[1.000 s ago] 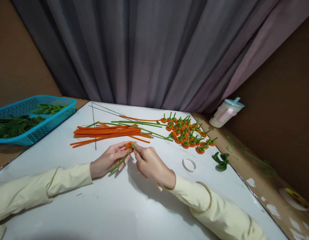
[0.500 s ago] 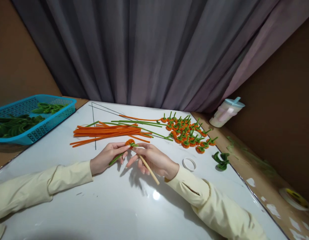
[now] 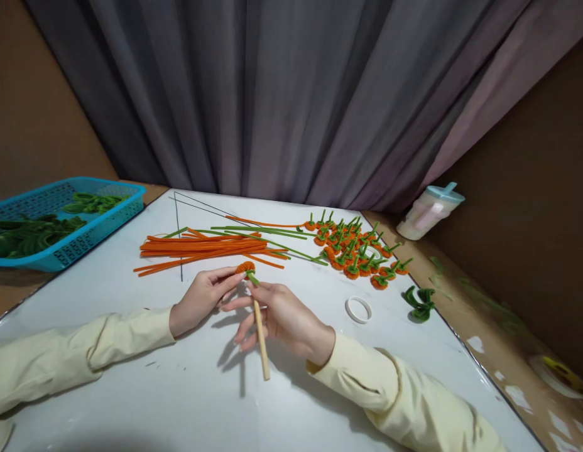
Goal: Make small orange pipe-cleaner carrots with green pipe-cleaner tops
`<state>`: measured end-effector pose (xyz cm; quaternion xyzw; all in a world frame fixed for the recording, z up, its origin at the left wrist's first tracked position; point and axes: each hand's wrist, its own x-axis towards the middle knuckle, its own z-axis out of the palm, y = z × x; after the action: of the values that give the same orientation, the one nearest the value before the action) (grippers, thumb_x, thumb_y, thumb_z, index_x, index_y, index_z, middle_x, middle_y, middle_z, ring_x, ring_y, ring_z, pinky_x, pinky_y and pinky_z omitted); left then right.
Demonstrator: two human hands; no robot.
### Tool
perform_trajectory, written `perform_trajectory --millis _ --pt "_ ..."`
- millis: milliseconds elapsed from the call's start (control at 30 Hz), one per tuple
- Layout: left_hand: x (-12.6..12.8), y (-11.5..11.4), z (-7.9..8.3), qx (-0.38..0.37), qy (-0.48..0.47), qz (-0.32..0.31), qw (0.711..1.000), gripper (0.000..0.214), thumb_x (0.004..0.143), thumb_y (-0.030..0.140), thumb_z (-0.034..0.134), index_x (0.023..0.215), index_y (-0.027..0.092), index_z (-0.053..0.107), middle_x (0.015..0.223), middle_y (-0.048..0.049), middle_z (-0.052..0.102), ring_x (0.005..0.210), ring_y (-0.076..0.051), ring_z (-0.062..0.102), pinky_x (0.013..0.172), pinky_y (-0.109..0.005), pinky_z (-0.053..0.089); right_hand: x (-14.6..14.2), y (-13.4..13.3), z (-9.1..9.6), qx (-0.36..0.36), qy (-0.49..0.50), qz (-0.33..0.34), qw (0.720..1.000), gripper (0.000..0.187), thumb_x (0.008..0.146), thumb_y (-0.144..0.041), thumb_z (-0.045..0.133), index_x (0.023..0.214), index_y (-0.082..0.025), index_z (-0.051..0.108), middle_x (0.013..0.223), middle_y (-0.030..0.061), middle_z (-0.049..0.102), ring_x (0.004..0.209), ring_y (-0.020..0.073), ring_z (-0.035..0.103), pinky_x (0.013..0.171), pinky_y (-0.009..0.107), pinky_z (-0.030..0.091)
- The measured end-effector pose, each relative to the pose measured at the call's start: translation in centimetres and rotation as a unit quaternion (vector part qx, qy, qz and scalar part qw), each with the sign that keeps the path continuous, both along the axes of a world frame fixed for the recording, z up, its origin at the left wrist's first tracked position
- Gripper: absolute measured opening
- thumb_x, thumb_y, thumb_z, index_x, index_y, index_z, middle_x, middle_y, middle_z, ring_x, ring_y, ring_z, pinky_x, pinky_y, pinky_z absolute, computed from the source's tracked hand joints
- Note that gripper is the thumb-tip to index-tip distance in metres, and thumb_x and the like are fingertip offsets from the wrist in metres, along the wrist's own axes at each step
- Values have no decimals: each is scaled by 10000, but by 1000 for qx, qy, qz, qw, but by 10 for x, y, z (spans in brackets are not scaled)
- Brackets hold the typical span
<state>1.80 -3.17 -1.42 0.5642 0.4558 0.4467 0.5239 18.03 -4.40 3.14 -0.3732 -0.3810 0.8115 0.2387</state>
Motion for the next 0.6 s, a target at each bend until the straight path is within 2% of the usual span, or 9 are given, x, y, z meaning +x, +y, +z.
perform_trajectory --millis 100,167,233,300,367,467,533,567,600 --pt "1 -1 1 17 5 7 1000 320 781 419 582 866 115 638 473 73 356 424 -46 290 390 -178 230 -2 -4 -3 103 -85 29 991 277 915 -329 419 1121 -148 459 1102 145 615 453 118 624 364 218 506" --pt "-1 3 0 0 0 14 1000 334 776 431 582 877 117 632 461 77 346 404 -46 277 375 -181 209 1 0 -4 150 -151 56 975 266 909 -323 427 1116 -158 453 1069 124 633 433 101 608 330 177 451" --pt "-3 8 -1 -32 -22 20 999 348 769 443 584 876 114 623 451 83 329 382 -42 258 359 -180 178 6 8 -5 186 -216 106 953 214 905 -301 421 1050 -154 473 966 96 669 404 90 578 318 169 404" --pt "-6 13 -1 -71 -55 11 996 352 758 445 594 850 106 621 460 83 322 373 -34 240 353 -176 136 13 16 -6 237 -281 159 916 170 898 -292 415 924 -147 501 795 61 687 387 90 542 347 182 389" --pt "-8 15 1 -117 -85 -14 989 352 753 433 600 830 91 626 475 80 320 370 -21 215 357 -173 92 18 24 -10 322 -356 170 860 160 898 -266 403 855 -153 508 621 23 651 404 98 523 419 195 394" --pt "-9 14 6 -165 -104 -64 979 331 767 392 595 814 67 640 482 77 309 372 -7 176 367 -176 53 23 30 -17 467 -493 140 721 122 865 -172 425 846 -157 545 572 18 606 494 120 537 502 210 354" --pt "-8 12 8 -181 -116 -86 973 292 775 352 595 792 65 645 484 72 315 378 -4 165 364 -175 47 24 32 -21 524 -548 131 639 133 850 -165 449 885 -162 578 620 36 610 556 144 550 514 225 320" --pt "-8 11 9 -192 -124 -92 969 269 777 332 595 781 68 645 486 67 327 381 -4 164 359 -173 49 25 32 -22 540 -557 129 618 146 852 -186 460 922 -164 586 639 41 614 574 154 554 516 231 314" --pt "-8 11 9 -206 -133 -96 965 245 778 310 594 775 70 646 490 60 345 383 -5 165 352 -169 52 25 33 -22 551 -554 126 611 167 858 -213 468 967 -166 585 663 45 620 591 160 560 523 235 321"
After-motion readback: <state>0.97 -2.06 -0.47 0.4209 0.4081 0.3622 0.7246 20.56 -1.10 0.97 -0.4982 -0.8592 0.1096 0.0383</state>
